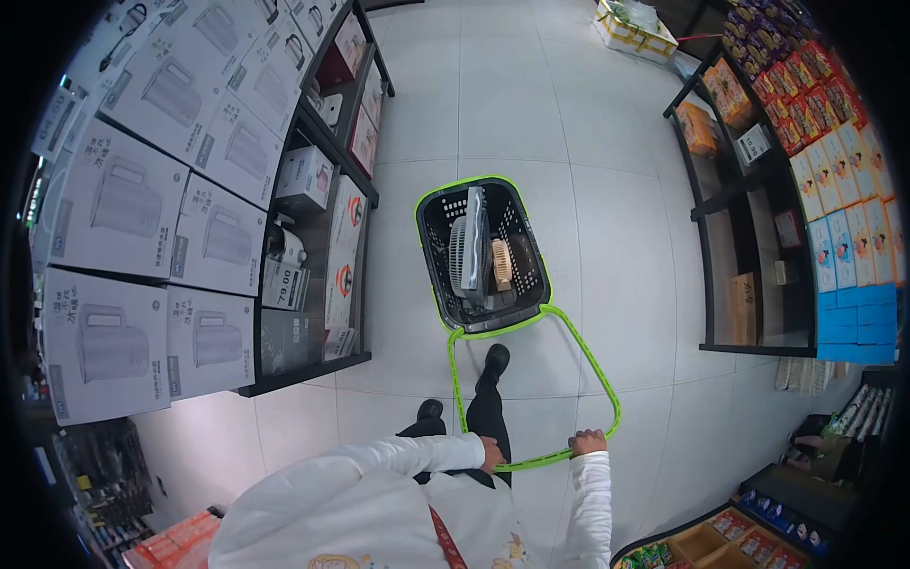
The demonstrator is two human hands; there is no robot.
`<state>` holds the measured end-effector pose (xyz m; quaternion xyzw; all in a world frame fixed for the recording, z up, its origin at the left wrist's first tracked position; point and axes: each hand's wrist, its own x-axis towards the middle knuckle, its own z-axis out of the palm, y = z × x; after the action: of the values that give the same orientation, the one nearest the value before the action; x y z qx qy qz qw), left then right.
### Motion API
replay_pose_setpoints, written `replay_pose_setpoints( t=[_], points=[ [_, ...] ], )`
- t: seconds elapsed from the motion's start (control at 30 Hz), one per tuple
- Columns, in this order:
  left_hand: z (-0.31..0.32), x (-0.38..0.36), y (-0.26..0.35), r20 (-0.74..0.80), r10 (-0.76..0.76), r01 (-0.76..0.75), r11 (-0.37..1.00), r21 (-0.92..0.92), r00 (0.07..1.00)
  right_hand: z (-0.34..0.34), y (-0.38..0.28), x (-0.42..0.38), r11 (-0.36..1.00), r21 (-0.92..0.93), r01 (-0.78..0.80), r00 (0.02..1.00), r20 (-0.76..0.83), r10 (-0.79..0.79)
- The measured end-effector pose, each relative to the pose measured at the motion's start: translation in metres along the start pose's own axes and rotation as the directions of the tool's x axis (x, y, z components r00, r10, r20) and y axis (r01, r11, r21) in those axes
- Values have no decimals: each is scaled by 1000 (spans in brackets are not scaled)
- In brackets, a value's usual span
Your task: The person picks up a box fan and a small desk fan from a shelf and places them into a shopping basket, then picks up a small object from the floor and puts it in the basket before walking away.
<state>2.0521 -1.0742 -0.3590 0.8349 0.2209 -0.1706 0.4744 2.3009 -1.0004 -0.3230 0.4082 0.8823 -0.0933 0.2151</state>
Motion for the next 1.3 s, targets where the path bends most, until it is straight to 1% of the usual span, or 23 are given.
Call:
replay_pose_setpoints(
  t=[0.07, 0.13, 0.2, 0.23, 0.27, 0.37, 0.43, 0.47, 0.5, 0.57, 0.6, 0.63, 0.67, 0.7, 0.8, 0.83, 0.9, 0.97, 1.03, 1.1, 1.17, 1.23, 1.3],
  points=[
    [-31, 5, -2, -23, -39, 39, 999, 14, 999, -14, 31, 19, 999, 2, 48, 998, -34, -48],
    [-53, 6, -8, -222, -55, 58, 998, 9, 973, -38, 55, 42, 996, -6, 89, 994, -64, -89],
    [-88, 1, -9, -216, -117, 124, 992, 23, 969, -65, 68, 60, 993, 4, 119, 990, -78, -119],
    [-87, -30, -38, -208, -137, 148, 988, 41, 969, -77, 39, 87, 994, -6, 109, 992, -58, -109],
    [-89, -37, -44, -340, -138, 160, 986, 38, 930, -88, 43, 98, 990, 12, 141, 988, -72, -140],
    [-110, -55, -56, -391, -145, 196, 976, 94, 909, -119, 53, 124, 977, 19, 212, 973, -102, -209],
    [-120, -73, -59, -522, -165, 264, 957, 122, 837, -135, 52, 137, 963, 111, 246, 963, -139, -230],
    [-111, -94, -87, -555, -192, 299, 948, 109, 809, -142, 27, 158, 967, 115, 228, 969, -124, -214],
    [-106, -97, -98, -570, -284, 344, 939, -3, 771, -147, 21, 169, 965, 105, 242, 965, -131, -228],
    [-106, -107, -107, -681, -376, 413, 903, -118, 629, -155, 17, 185, 954, 148, 259, 957, -172, -233],
    [-112, -114, -107, -686, -383, 420, 899, -123, 619, -158, 15, 193, 953, 155, 261, 959, -153, -238],
    [-119, -122, -109, -697, -428, 461, 874, -156, 576, -162, 13, 202, 951, 148, 270, 956, -157, -247],
    [-126, -129, -112, -706, -469, 497, 847, -189, 531, -166, 11, 212, 955, 149, 257, 964, -105, -243],
    [-126, -142, -131, -712, -462, 488, 852, -190, 529, -167, -3, 230, 962, 145, 231, 973, -43, -227],
    [-137, -159, -162, -706, -563, 605, 760, -237, 430, -172, -11, 267, 952, 143, 270, 960, -117, -254],
    [-140, -165, -176, -712, -564, 605, 757, -244, 418, -176, -15, 281, 945, 163, 282, 953, -157, -258],
    [-150, -181, -200, -749, -566, 676, 703, -220, 344, -185, -23, 310, 945, 145, 294, 949, -158, -271],
    [-163, -201, -227, -744, -585, 698, 678, -230, 324, -201, -33, 340, 931, 180, 318, 943, -165, -290],
    [-177, -221, -247, -744, -607, 772, 603, -202, 279, -218, -33, 368, 919, 179, 350, 930, -182, -319],
    [-190, -238, -263, -746, -620, 787, 576, -222, 244, -235, -25, 393, 907, 181, 379, 918, -196, -345],
    [-206, -253, -286, -756, -620, 795, 558, -238, 209, -251, -4, 422, 948, 140, 286, 950, -172, -261],
    [-222, -263, -301, -727, -674, 791, 513, -333, 131, -261, 2, 449, 944, 169, 282, 951, -177, -252],
    [-239, -268, -312, -770, -629, 765, 549, -337, 112, -273, 2, 466, 933, 195, 302, 946, -181, -268]
  ],
)
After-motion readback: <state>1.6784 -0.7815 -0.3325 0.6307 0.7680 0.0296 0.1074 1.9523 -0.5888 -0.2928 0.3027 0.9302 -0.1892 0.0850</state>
